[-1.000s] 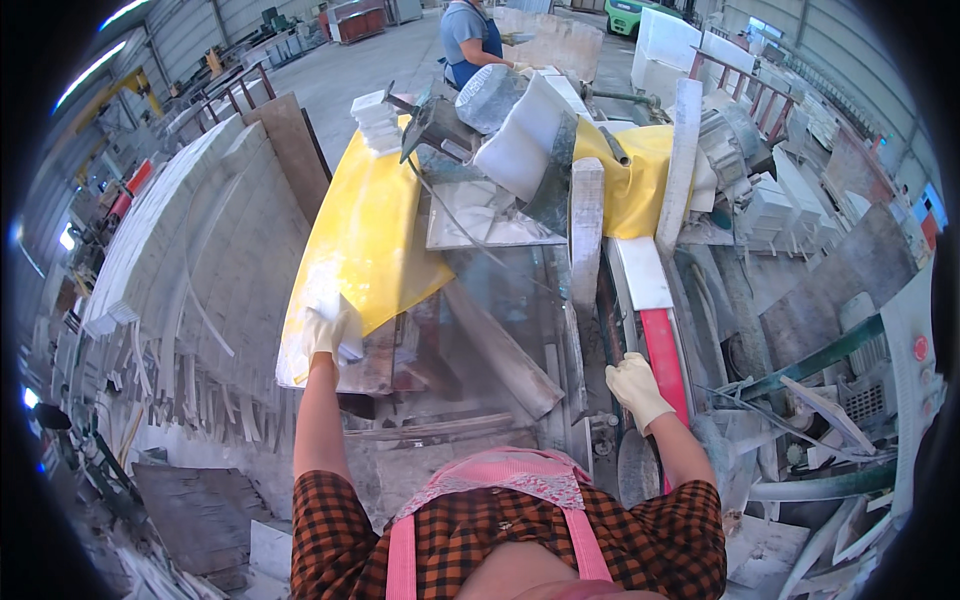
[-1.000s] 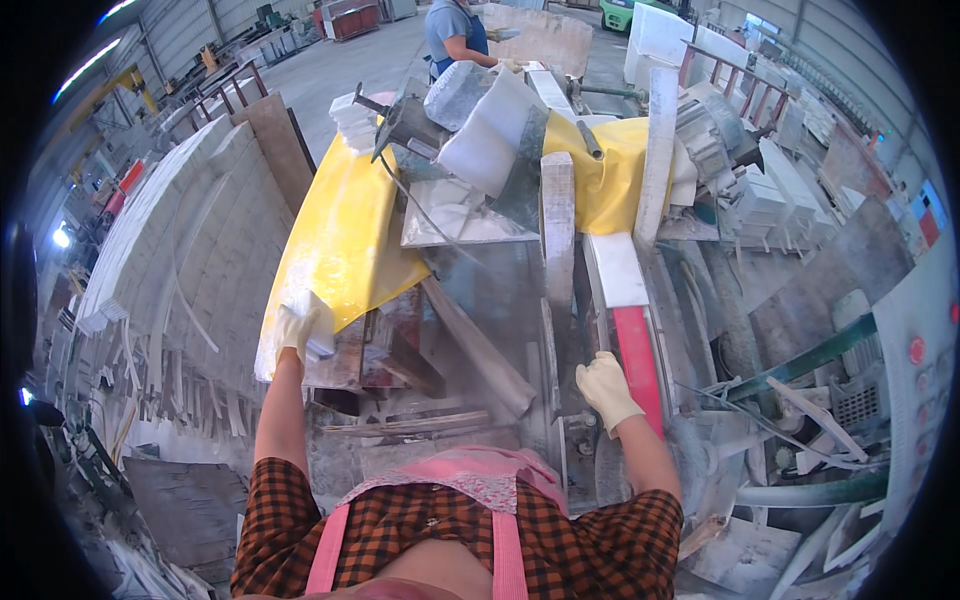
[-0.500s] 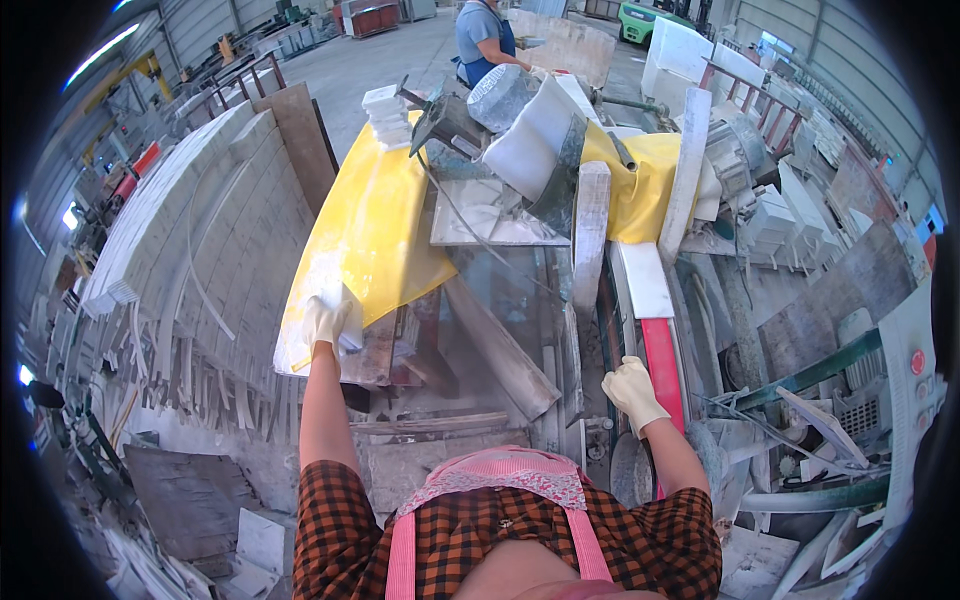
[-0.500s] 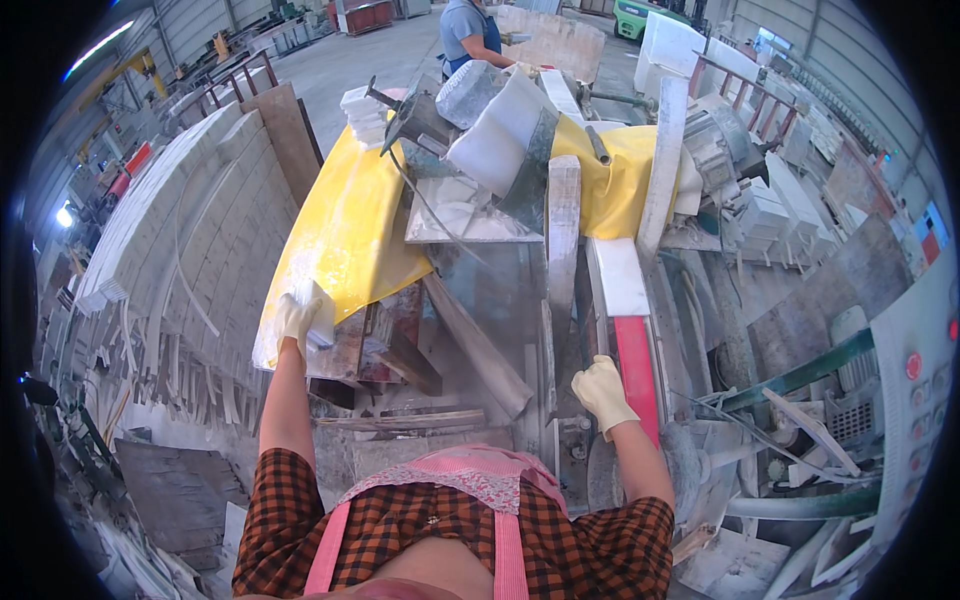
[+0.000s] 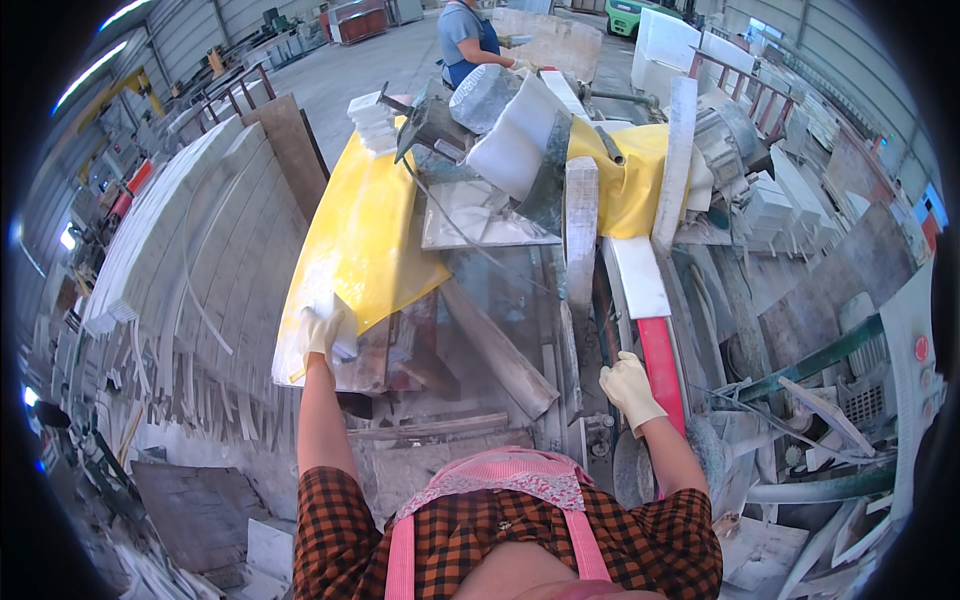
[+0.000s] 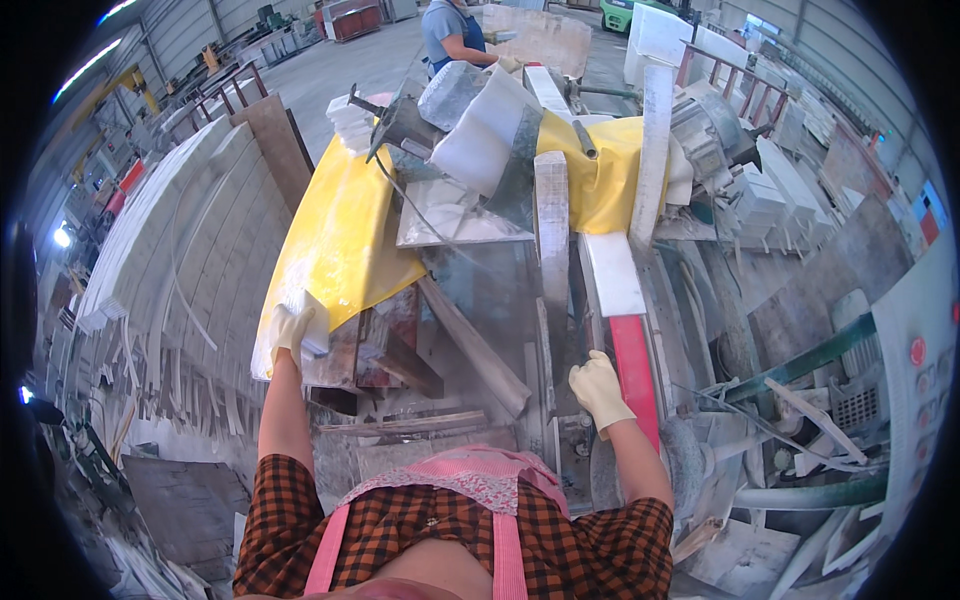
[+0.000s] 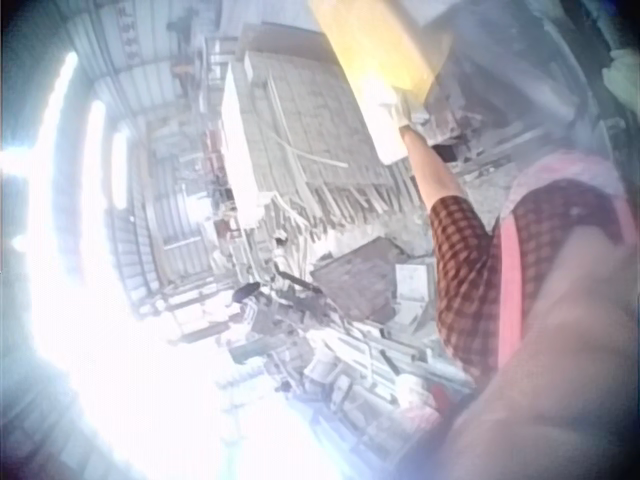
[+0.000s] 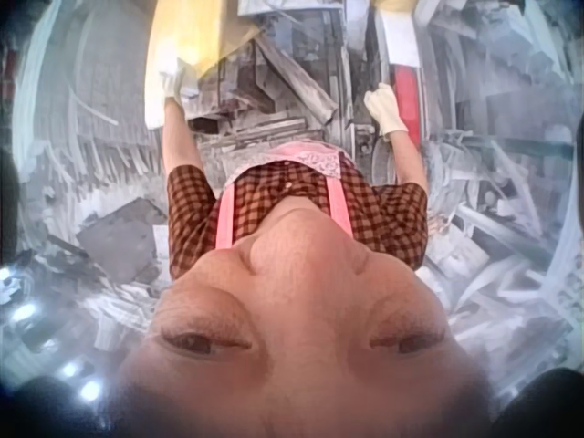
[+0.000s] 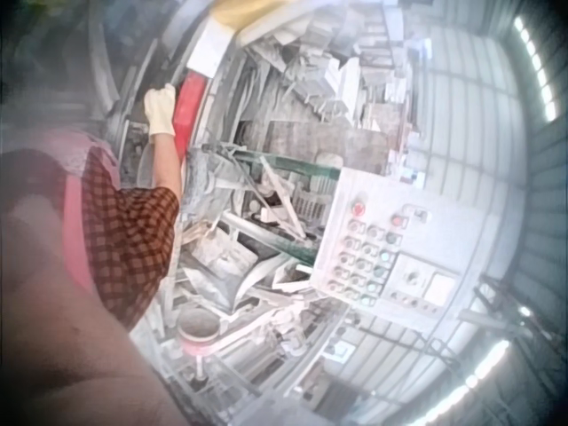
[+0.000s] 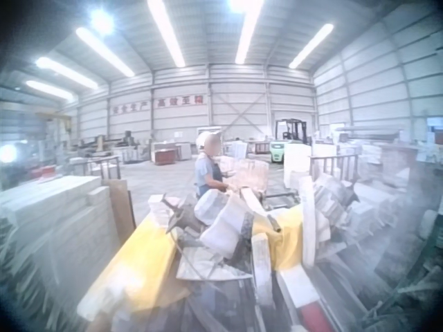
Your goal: The person repeatedly wipes the surface of white rectangular stone slabs with a cloth, then places them on a stack. The person also handles a yellow protective sheet and a red cylindrical object on the workbench.
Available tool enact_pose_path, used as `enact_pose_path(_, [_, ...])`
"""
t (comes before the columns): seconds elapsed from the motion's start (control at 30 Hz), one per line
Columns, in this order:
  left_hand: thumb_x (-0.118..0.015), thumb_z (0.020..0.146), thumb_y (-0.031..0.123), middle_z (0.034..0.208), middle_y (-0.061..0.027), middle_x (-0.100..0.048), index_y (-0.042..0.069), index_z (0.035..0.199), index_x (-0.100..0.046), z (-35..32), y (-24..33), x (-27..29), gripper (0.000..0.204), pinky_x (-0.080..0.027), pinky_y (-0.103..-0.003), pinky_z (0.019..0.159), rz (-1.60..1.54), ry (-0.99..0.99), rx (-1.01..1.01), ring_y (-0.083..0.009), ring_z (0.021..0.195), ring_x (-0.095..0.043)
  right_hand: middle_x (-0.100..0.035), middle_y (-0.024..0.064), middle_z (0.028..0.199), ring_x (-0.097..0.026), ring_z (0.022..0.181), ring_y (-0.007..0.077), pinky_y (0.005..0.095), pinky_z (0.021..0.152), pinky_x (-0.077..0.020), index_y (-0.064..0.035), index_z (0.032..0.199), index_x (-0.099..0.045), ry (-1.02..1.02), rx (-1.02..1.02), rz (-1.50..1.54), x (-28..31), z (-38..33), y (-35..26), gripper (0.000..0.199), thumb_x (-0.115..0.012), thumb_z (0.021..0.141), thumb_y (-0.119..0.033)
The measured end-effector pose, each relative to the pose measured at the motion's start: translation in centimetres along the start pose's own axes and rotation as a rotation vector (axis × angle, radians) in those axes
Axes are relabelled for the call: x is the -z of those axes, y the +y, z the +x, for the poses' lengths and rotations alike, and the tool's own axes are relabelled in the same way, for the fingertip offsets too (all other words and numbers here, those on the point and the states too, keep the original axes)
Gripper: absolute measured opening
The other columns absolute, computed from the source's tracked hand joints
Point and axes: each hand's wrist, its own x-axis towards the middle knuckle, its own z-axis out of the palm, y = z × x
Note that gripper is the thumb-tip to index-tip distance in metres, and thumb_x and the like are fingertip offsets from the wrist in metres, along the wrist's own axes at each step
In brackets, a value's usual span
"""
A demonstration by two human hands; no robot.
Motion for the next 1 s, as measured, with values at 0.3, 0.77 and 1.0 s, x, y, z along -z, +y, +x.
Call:
enact_pose_path(0.3, [-0.074, 0.085, 0.035, 0.126, -0.0275, -0.064, -0.005, 0.131, -0.055, -4.1, 4.1, 2.5, 0.064, -0.052, -0.045, 0.093, -0.096, -0.051, 0.084, -0.0393, 0.114, -0.065, -0.071, 0.0109, 0.066, -0.072, 0.072, 0.0241, 0.0403, 0.107, -0.0455, -0.0095, 0.076, -0.07, -0.055, 0.004, 0.007, 1.4, 0.2, -0.3, 0.017, -0.057, 0.086, -0.012])
enact_pose_path(0.77, [-0.079, 0.077, 0.041, 0.127, -0.025, -0.067, 0.0, 0.135, -0.056, -1.7, 2.1, 1.3, 0.075, -0.052, -0.044, 0.098, 0.037, 0.012, 0.037, -0.04, 0.117, -0.066, -0.072, 0.0115, 0.068, -0.073, 0.074, 0.0237, 0.0395, 0.108, -0.0443, -0.0081, 0.078, -0.072, -0.113, -0.025, 0.02, 1.6, 0.3, -0.4, 0.018, -0.057, 0.087, -0.012])
enact_pose_path(1.0, [-0.078, 0.077, 0.04, 0.126, -0.0255, -0.068, -0.001, 0.134, -0.057, -1.5, 1.6, 0.9, 0.073, -0.052, -0.044, 0.097, 0.031, 0.031, 0.015, -0.0404, 0.116, -0.067, -0.073, 0.0121, 0.07, -0.074, 0.075, 0.024, 0.04, 0.109, -0.044, -0.0077, 0.08, -0.072, -0.104, -0.014, 0.012, 1.7, 0.3, -0.4, 0.018, -0.057, 0.087, -0.012])
